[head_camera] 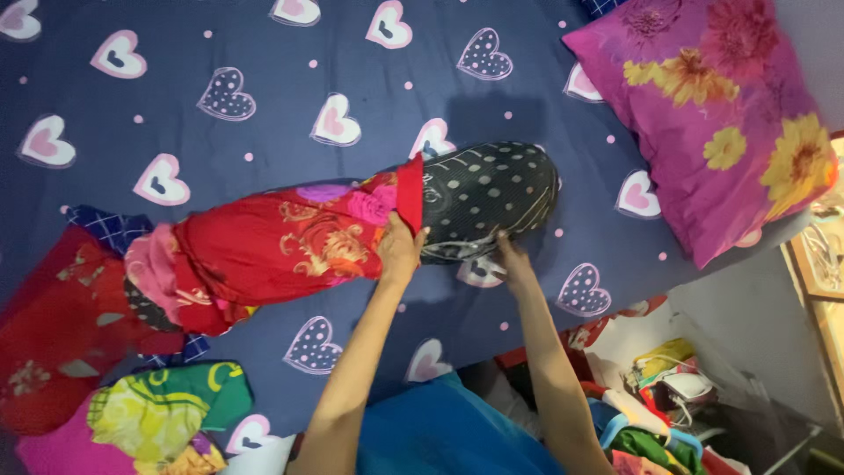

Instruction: The person rolls a red floral cloth around a dark patterned cylindrical object on a bed, then places a white cylindrical pillow on the bed and wraps a pink floral cloth around it.

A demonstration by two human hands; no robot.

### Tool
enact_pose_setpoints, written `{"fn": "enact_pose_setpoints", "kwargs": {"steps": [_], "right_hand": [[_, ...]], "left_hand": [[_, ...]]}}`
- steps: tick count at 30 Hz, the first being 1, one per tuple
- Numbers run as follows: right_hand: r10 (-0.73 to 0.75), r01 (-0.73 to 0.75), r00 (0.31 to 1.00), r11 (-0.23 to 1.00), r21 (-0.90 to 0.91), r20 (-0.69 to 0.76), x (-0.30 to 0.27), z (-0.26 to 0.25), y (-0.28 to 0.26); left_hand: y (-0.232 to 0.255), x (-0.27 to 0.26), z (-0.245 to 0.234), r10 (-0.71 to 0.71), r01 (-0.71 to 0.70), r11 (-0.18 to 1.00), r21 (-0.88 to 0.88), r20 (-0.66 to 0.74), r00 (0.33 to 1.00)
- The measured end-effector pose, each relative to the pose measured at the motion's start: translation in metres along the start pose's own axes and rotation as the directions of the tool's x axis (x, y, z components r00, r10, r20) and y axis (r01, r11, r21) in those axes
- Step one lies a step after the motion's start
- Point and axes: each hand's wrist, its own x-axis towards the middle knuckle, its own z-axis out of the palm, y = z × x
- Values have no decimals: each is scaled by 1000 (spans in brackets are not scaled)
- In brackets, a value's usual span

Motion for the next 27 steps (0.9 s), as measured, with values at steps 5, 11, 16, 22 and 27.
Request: {"fn": "enact_pose_setpoints", "kwargs": {"steps": [5, 11, 16, 22, 27], "right_hand": [[-225, 231, 966, 972, -41, 125, 9, 14, -13], [-448, 534, 827, 814, -227, 339, -2, 30, -14], [-289, 369, 890, 911, -184, 352, 0, 56, 32], [-304, 444, 870, 826, -348, 389, -48, 21, 22], [-720, 620, 684, 492, -611, 116, -96, 18, -74]], "left_hand": [[76, 6, -36, -64, 62, 998, 24, 98, 993], [109, 21, -54, 73, -82, 985, -155, -64, 995], [73, 21, -30, 135, -121, 978, -169, 73, 988], [61, -29, -8, 154, -141, 971, -193, 49, 987], [67, -40, -29, 88, -104, 939, -327, -63, 994]]}}
